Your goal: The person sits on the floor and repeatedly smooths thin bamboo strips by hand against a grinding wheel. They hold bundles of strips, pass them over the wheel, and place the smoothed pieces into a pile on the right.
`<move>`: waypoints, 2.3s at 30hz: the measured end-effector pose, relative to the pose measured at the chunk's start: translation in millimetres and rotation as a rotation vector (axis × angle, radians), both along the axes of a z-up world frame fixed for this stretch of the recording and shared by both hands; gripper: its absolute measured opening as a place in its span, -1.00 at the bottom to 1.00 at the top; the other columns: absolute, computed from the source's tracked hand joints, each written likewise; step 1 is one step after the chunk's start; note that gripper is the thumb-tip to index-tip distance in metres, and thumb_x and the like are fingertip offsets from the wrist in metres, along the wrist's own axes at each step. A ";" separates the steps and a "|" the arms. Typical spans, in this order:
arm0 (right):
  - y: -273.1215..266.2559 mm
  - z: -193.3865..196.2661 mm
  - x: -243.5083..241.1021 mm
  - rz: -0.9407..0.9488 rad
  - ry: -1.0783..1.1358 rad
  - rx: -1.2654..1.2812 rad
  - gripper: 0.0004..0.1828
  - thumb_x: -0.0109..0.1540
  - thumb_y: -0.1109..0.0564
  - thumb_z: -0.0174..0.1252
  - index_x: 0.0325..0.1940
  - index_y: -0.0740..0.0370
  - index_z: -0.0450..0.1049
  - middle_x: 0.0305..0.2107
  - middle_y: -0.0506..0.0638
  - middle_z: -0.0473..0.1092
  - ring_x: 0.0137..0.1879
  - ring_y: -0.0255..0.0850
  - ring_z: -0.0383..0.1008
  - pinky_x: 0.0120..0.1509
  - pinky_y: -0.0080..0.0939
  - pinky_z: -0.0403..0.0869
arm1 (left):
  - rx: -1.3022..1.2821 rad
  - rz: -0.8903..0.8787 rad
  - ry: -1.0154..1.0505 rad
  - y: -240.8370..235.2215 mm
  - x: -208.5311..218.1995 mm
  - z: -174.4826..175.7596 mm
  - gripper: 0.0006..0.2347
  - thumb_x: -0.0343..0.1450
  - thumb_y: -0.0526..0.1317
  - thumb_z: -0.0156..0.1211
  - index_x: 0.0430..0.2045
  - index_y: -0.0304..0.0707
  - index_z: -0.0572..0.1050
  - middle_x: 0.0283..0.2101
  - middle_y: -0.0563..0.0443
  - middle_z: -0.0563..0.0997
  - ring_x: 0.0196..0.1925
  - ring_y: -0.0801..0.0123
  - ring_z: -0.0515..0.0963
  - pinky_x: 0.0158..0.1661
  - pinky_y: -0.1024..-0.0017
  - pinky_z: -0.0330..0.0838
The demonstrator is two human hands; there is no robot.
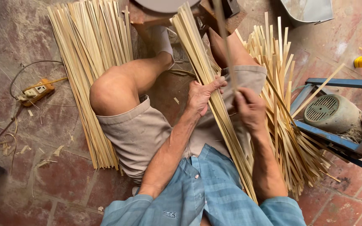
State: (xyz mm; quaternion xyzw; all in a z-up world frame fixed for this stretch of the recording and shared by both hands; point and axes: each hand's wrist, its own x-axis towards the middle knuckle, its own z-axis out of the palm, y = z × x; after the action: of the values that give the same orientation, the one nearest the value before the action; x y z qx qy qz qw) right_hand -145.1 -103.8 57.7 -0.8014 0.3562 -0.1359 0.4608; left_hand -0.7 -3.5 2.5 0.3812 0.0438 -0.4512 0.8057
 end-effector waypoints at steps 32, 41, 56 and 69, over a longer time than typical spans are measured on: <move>-91.4 2.3 43.7 0.128 0.114 -0.315 -0.65 0.49 0.07 0.17 -0.25 0.40 0.55 -0.53 0.07 0.37 -0.41 -0.22 0.38 -0.28 -0.20 0.33 | 0.072 0.050 -0.020 1.3 2.8 10.1 -0.80 0.33 -0.36 0.44 -0.25 -0.49 0.61 -0.33 -0.11 0.69 -0.38 0.38 0.69 -0.35 0.42 0.66; -24.1 8.2 -12.5 0.221 -0.093 -0.298 -0.77 0.38 0.18 0.23 0.09 0.34 0.51 -0.16 0.13 0.50 -0.07 -0.15 0.50 0.03 -0.14 0.48 | 0.066 0.033 0.033 1.3 -10.7 0.7 -0.80 0.32 -0.36 0.47 -0.27 -0.50 0.61 -0.36 -0.10 0.69 -0.43 0.36 0.65 -0.43 0.41 0.62; -70.1 -10.2 61.4 0.043 0.062 -0.110 -0.77 0.43 0.15 0.13 0.09 0.30 0.60 -0.51 -0.02 0.43 -0.40 -0.35 0.39 -0.35 -0.32 0.35 | 0.060 0.034 0.044 6.7 2.8 5.8 -0.81 0.37 -0.25 0.42 -0.27 -0.39 0.61 -0.41 0.01 0.64 -0.43 0.44 0.61 -0.40 0.45 0.56; -94.9 -31.4 136.2 0.070 -0.015 -0.170 -0.76 0.42 0.10 0.20 -0.24 0.27 0.64 -0.60 -0.06 0.48 -0.51 -0.38 0.43 -0.45 -0.30 0.37 | 0.084 0.048 -0.003 6.6 -0.5 -0.8 -0.79 0.35 -0.34 0.47 -0.23 -0.49 0.61 -0.33 -0.09 0.67 -0.38 0.40 0.63 -0.36 0.43 0.60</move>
State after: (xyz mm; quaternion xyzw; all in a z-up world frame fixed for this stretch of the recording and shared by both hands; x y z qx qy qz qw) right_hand -8.8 -198.7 26.3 -0.8485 0.3115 -0.1555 0.3985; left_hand -1.2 3.1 1.6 0.4141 0.0706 -0.4290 0.7997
